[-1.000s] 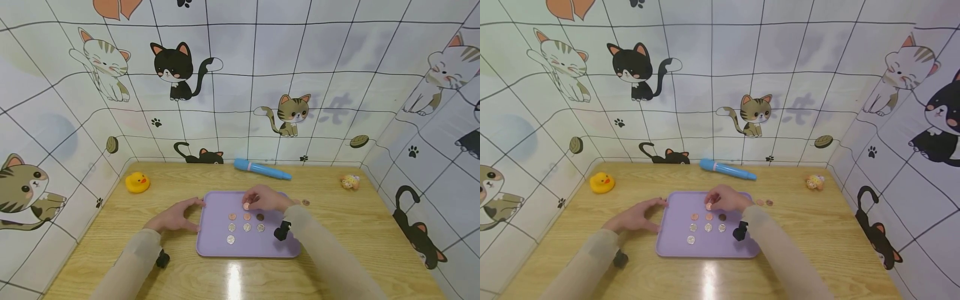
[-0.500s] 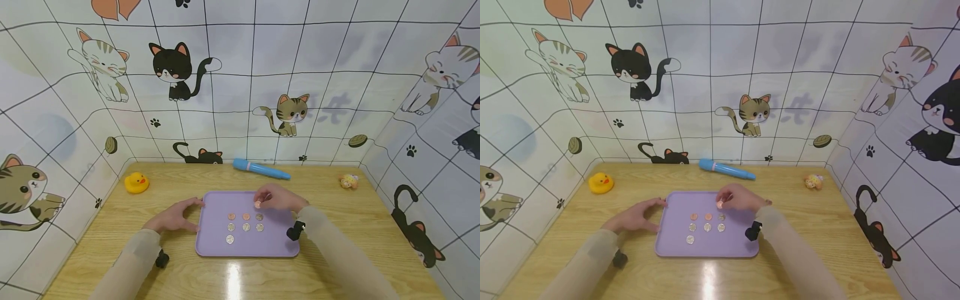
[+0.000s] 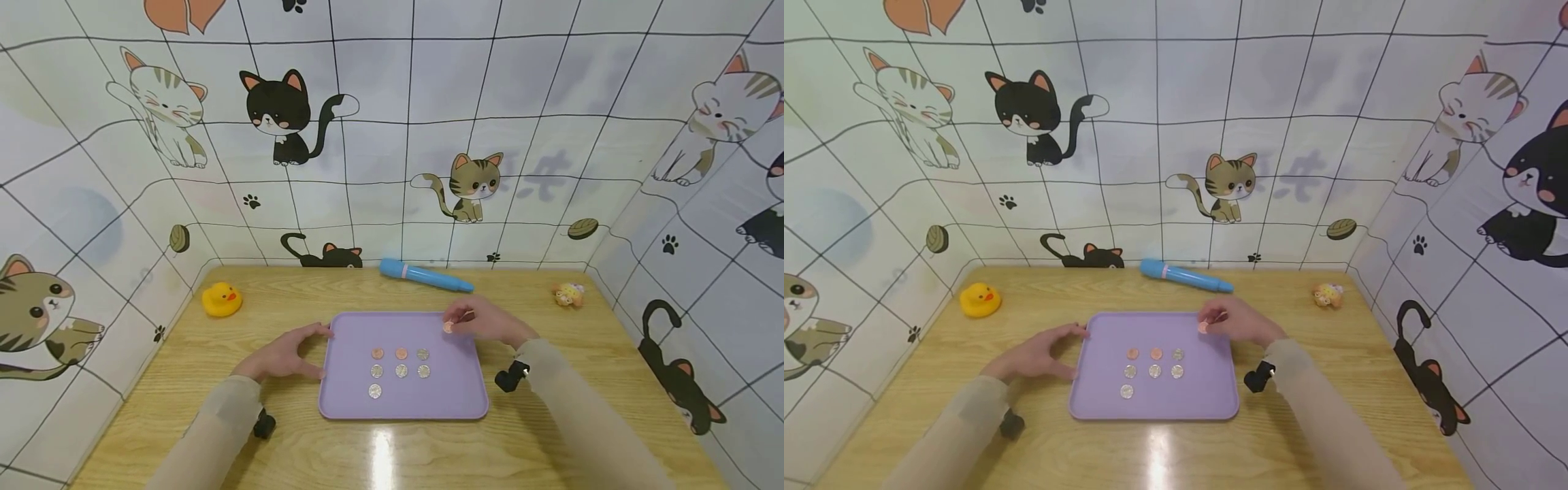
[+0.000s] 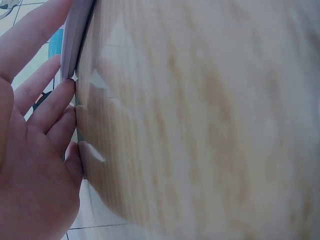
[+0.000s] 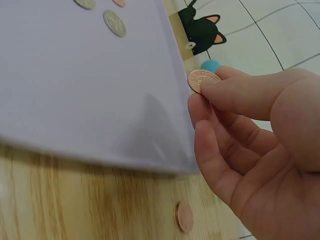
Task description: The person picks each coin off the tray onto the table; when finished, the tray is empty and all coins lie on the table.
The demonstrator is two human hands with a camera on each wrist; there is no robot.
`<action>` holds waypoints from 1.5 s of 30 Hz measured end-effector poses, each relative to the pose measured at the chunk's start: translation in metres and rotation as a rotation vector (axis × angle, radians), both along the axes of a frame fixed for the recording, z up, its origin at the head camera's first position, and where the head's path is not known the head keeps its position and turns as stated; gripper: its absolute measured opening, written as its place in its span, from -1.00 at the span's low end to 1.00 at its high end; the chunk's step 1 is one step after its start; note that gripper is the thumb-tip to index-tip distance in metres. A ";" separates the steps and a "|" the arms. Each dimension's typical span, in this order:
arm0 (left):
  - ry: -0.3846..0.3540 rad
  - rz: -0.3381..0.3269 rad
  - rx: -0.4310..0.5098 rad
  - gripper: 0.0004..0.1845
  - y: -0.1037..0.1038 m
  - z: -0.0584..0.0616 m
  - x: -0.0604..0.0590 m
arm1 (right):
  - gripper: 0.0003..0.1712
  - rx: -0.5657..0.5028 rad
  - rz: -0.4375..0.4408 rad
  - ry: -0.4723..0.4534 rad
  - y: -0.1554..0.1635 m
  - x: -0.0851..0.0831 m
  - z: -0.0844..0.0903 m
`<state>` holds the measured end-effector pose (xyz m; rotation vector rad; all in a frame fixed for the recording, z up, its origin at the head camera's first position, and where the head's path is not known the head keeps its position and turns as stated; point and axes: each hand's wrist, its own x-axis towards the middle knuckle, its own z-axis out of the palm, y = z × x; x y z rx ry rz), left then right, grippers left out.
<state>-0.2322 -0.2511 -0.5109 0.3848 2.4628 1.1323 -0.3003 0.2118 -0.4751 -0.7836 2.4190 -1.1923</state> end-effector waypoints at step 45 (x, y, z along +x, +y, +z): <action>0.019 -0.015 0.030 -0.19 -0.004 -0.005 -0.001 | -0.84 0.179 -0.230 0.074 0.118 -0.003 -0.024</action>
